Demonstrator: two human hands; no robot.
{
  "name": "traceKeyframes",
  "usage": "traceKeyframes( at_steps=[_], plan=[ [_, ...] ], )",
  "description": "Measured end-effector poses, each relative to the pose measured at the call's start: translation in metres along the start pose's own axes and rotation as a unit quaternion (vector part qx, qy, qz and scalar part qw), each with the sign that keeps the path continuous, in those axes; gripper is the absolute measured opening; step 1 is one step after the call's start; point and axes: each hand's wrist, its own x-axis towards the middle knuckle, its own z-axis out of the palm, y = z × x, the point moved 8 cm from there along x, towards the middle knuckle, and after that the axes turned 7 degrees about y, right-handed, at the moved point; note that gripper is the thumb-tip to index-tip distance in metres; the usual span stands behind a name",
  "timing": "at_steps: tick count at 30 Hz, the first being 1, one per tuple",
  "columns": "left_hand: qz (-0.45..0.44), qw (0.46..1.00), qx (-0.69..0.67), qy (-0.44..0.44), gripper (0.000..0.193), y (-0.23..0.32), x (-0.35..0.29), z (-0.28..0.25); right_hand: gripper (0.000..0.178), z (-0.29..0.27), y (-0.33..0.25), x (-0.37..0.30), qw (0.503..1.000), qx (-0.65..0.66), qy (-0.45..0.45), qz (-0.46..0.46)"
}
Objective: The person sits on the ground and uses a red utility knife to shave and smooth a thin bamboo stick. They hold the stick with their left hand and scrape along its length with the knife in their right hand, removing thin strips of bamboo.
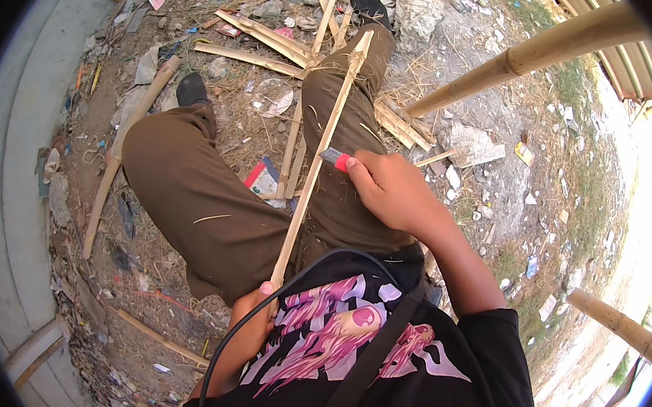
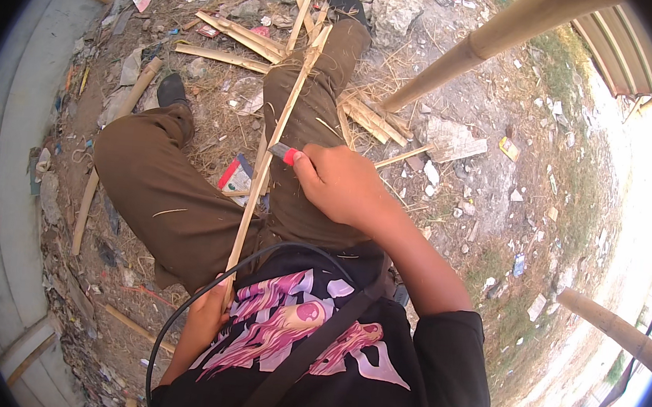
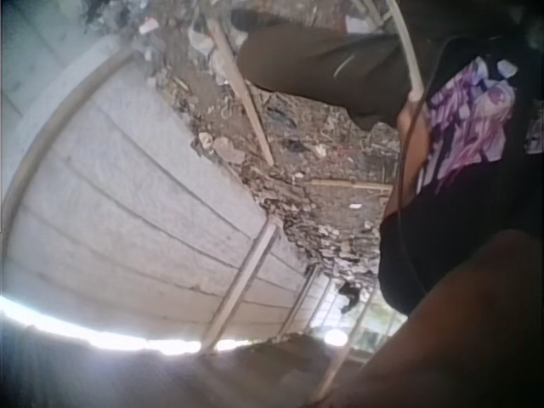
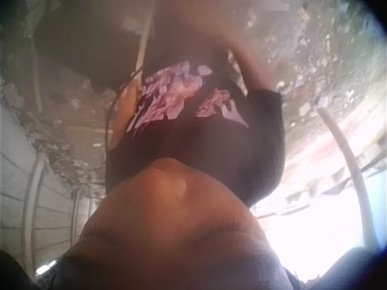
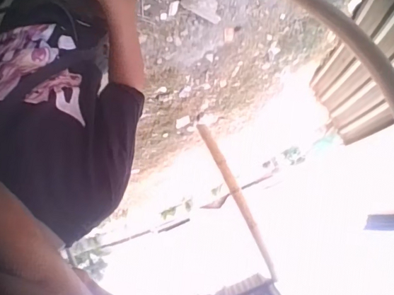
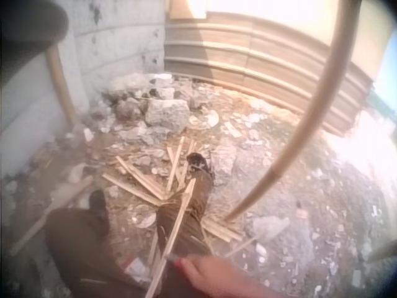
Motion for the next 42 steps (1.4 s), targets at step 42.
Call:
traceKeyframes(
  at_steps=[42],
  plan=[
    [0.320, 0.945, -0.050, -0.045, 0.035, 0.099, -0.012, 0.046, 0.023, -0.040, -0.054, -0.043, 0.936, 0.245, 0.198, -0.156]
  ],
)
